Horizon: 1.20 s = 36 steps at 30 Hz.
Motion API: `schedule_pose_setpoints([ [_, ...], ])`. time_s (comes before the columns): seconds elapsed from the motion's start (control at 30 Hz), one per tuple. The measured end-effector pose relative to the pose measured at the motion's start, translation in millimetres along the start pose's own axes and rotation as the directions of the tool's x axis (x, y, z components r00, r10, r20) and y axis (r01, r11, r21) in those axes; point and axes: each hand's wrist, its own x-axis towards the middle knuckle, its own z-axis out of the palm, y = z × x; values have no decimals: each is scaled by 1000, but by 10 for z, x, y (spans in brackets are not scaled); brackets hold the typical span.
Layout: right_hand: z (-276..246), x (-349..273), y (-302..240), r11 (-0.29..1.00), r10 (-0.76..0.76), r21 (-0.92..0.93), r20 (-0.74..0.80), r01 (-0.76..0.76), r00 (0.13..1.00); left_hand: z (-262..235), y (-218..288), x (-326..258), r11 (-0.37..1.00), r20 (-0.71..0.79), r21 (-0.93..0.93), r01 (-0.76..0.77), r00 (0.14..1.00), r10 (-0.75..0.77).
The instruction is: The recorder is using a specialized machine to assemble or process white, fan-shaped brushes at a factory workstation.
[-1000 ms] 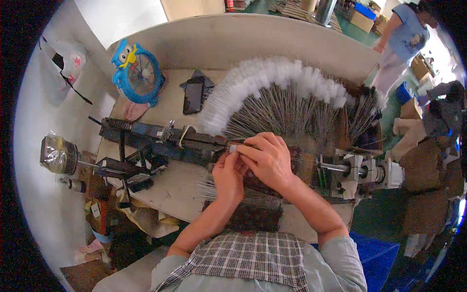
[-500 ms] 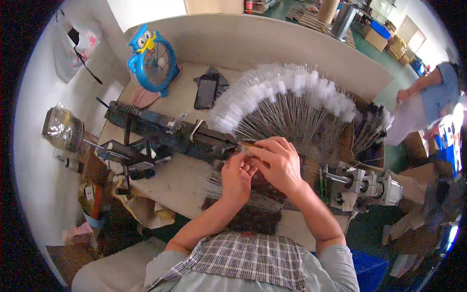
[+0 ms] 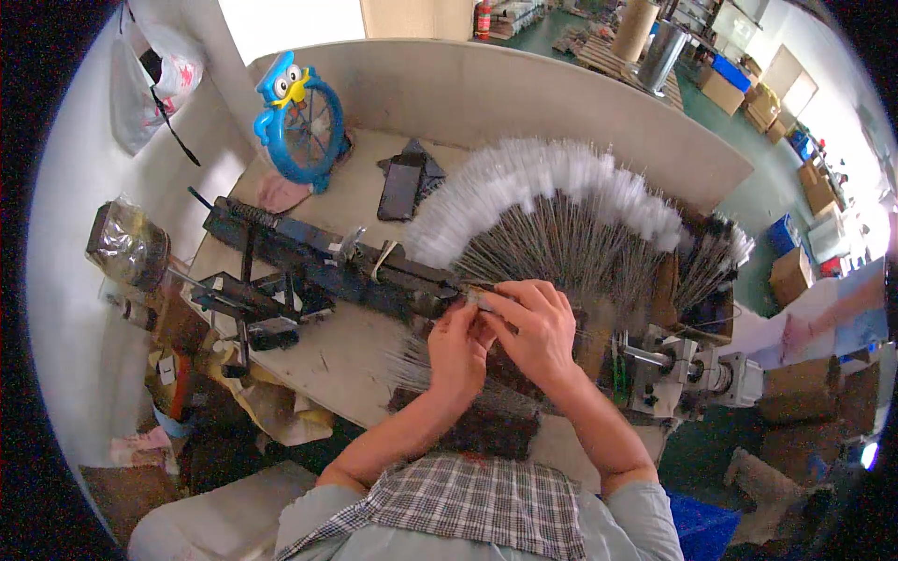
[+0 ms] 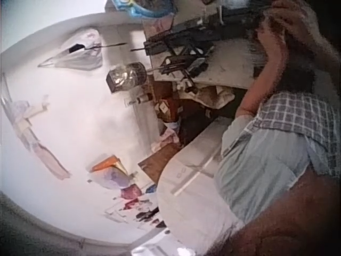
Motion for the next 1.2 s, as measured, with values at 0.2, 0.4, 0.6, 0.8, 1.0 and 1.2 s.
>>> schedule_pose_setpoints([
  [0.2, -81, 19, -5, 1000, -1, 29, 11, 1, 1000, 77, 38, -54, 1000, -35, 30, -8, 999, 9],
  [0.4, -77, -20, 34, 999, 5, 53, -15, -4, 1000, 104, 52, -71, 1000, -4, 1, 27, 1000, -27],
  [0.6, -30, -46, 45, 1000, 10, 16, -49, -9, 999, 123, 3, -55, 996, -20, 70, -48, 999, 50],
  [0.8, -59, -31, 55, 1000, -15, 20, -13, 15, 1000, 35, 8, -29, 999, 27, 35, -39, 999, 38],
  [1.0, -275, 68, -69, 998, 35, 43, 15, -36, 999, 18, -5, 5, 999, 50, 38, -32, 998, 31],
  [1.2, -295, -125, 55, 991, 65, -128, 184, -42, 981, 30, 58, -58, 991, 34, 123, -53, 998, 49],
])
